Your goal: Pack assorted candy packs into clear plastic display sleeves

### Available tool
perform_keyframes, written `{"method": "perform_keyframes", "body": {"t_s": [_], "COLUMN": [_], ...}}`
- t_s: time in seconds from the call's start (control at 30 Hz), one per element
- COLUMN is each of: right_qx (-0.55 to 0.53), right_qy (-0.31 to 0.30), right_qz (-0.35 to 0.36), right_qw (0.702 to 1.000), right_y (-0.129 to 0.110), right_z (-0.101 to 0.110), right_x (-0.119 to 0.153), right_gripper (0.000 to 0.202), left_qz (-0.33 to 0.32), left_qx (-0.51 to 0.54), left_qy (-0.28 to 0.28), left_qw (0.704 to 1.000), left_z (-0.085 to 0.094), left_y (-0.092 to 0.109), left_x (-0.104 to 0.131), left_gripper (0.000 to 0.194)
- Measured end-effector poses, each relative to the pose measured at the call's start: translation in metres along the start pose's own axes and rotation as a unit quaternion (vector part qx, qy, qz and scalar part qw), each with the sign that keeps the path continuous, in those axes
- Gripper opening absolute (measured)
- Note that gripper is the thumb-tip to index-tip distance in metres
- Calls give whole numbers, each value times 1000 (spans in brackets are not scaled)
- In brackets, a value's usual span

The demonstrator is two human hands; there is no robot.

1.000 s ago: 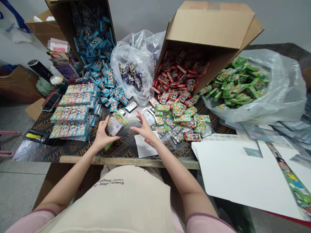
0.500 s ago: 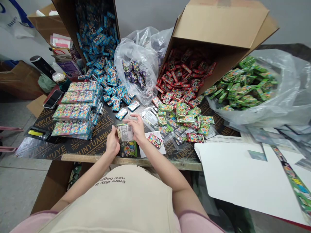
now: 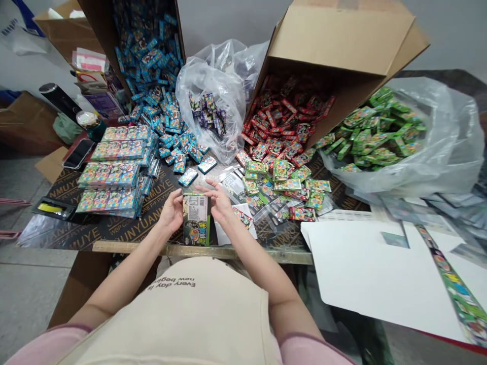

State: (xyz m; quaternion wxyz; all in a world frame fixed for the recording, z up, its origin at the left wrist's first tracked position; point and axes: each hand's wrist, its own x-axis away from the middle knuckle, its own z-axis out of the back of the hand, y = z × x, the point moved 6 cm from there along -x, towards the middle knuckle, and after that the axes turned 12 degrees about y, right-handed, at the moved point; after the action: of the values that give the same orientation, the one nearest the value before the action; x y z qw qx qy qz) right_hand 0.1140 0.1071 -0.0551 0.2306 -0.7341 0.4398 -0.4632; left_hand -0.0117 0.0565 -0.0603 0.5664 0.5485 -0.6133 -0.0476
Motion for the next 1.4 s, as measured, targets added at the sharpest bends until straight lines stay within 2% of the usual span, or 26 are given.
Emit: {"method": "perform_keyframes", "body": {"t_s": [0.1,0.2,0.27,0.33,0.4,0.43,0.53,0.63,0.87,1.13,1.4], "right_qx": [19,40,87,133,153,157,168,185,197,191,191], "right_qy": [0,25,47,58,64,67,77,63,30,26,21], "right_qz": [12,104,190,250,277,280,271,262,250,236,231], "right_qw": [1000,993,977,957,947,945,945,945,947,952,954], "right_y": [0,-7,-12,-15,-18,-19,-25,-33,-40,-40,-39], "right_z": [2,5,8,10,12,13,14,8,2,3,2], "right_x": [-1,7,16,24,27,28,26,26,30,34,34], "right_gripper": [39,24,16,14,14,14,15,18,23,21,22], "left_qz": [-30,-51,-121,-235,-314,-322,-300,-300,-331,-267,-260], "left_qx": [-34,-49,-83,-149,-215,-236,-259,-272,-331,-280,-288], "left_qy": [6,15,12,0,-13,-20,-38,-55,-86,-90,-93], "left_qw": [999,997,989,960,925,917,917,913,879,918,917], "left_z": [1,4,3,0,-5,-6,-7,-9,-14,-15,-15], "left_y": [8,20,36,53,64,66,67,69,74,70,72], "left_x": [-2,-3,-1,7,15,16,14,13,23,21,18], "left_gripper": [24,17,15,12,14,17,21,22,20,22,20]}}
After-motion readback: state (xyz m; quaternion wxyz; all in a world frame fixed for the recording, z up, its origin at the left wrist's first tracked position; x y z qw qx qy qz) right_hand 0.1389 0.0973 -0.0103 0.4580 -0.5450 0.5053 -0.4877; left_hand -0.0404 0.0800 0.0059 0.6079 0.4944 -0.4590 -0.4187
